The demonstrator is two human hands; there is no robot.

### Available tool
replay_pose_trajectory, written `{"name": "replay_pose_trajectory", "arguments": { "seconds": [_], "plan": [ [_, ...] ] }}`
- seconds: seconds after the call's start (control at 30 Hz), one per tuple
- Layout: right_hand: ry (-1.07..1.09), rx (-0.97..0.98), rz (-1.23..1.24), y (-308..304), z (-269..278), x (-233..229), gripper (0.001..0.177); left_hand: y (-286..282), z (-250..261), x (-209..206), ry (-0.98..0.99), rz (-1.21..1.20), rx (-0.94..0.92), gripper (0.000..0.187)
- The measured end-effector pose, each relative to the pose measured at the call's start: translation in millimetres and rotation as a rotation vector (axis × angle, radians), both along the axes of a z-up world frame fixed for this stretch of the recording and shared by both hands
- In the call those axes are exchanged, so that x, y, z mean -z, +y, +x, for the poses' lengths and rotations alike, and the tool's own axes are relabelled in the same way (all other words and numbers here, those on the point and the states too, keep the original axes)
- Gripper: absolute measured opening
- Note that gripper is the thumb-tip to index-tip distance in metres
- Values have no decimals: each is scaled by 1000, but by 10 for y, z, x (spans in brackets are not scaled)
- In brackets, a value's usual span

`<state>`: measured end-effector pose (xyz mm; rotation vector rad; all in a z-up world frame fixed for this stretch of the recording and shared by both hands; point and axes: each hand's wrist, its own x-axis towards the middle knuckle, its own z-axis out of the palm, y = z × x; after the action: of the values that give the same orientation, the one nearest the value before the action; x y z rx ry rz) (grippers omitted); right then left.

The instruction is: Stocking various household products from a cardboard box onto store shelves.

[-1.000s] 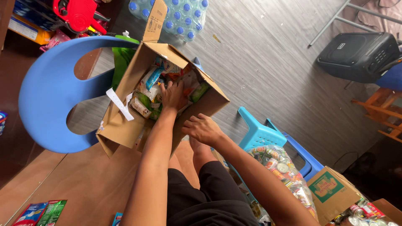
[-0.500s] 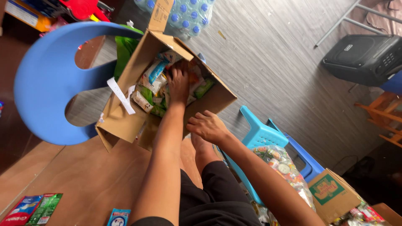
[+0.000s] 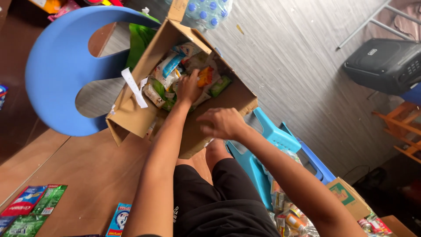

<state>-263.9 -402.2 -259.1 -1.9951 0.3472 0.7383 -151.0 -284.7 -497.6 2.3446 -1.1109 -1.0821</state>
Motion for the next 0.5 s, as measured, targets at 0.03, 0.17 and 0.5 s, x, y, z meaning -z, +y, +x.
{"name": "replay_pose_trajectory", "arguments": {
  "seconds": [0.03, 0.17, 0.5],
  "plan": [
    [-3, -6, 4, 5, 32, 169, 36, 57, -1, -88, -3, 4, -6, 31],
    [210, -125, -282, 239, -151, 1439, 27, 261, 16, -503, 62, -195, -149, 40],
    [211, -106, -648, 13, -366, 2546, 25, 8, 500, -634, -6, -285, -112, 43]
  ]
}}
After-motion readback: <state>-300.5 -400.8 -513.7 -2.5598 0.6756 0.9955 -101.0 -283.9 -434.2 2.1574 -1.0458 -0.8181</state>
